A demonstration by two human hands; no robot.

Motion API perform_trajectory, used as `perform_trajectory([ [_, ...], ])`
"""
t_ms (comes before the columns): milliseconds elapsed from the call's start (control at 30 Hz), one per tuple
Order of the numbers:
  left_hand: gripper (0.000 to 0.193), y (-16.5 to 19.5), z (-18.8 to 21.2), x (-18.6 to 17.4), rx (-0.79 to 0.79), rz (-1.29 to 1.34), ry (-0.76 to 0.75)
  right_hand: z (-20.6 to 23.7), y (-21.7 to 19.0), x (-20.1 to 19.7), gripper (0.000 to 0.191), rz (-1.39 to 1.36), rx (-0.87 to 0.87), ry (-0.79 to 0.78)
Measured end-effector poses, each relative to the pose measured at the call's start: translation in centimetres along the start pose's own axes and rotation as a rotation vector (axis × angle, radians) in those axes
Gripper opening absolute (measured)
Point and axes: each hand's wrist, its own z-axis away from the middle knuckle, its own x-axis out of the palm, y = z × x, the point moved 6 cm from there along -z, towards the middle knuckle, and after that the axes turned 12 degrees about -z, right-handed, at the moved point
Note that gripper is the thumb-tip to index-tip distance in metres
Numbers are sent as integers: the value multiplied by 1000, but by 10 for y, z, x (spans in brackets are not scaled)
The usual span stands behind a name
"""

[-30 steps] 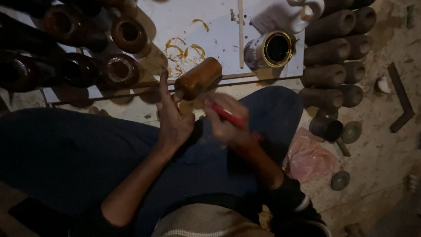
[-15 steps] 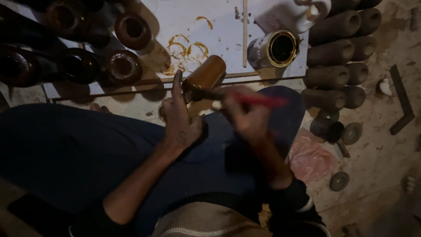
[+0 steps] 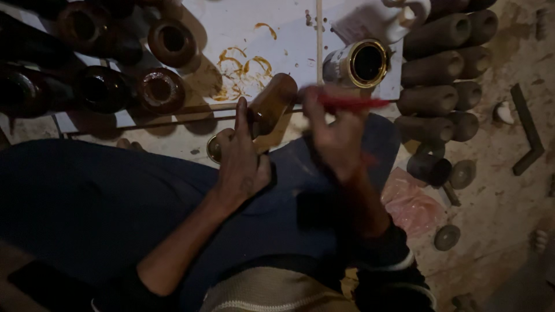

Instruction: The person sits on the floor and uses a red-handled brush to apply dark brown paint to small cylindrical clay pots. They repeatedly dip the brush into a paint can and coat each pot before placing it on a nearby rack.

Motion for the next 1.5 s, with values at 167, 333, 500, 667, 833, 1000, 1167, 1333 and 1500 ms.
perform_trajectory([
  [167,111,5,-4,-6,69,66,37,-24,-6,27,14,-33,-11,-57],
  [333,107,2,-3,-5,27,83,-1,12,-31,21,17,-156,-26,-272],
  [500,106,-4,-5,-4,-45,-7,19,-1,-39,17,26,59,-400,-306],
  [667,102,-11,-4,1,-122,88,-42,19,-39,23,31,124,-494,-514],
  [833,105,-11,-7,1,-92,101,14,39,-31,-10,31,113,-430,-613],
  [1000,108,-18,-11,-4,-187,380,49,31,7,-49,17,1,-191,-175],
  [1167,108,-43,-6,11,-519,754,-38,7,55,-112,28,-209,-105,399],
  [1333,111,-61,3,25,-655,1086,49,-18,74,-140,32,-377,3,294],
  [1500,103,-59,7,25,-616,1302,82,-34,58,-133,25,-102,-111,302],
])
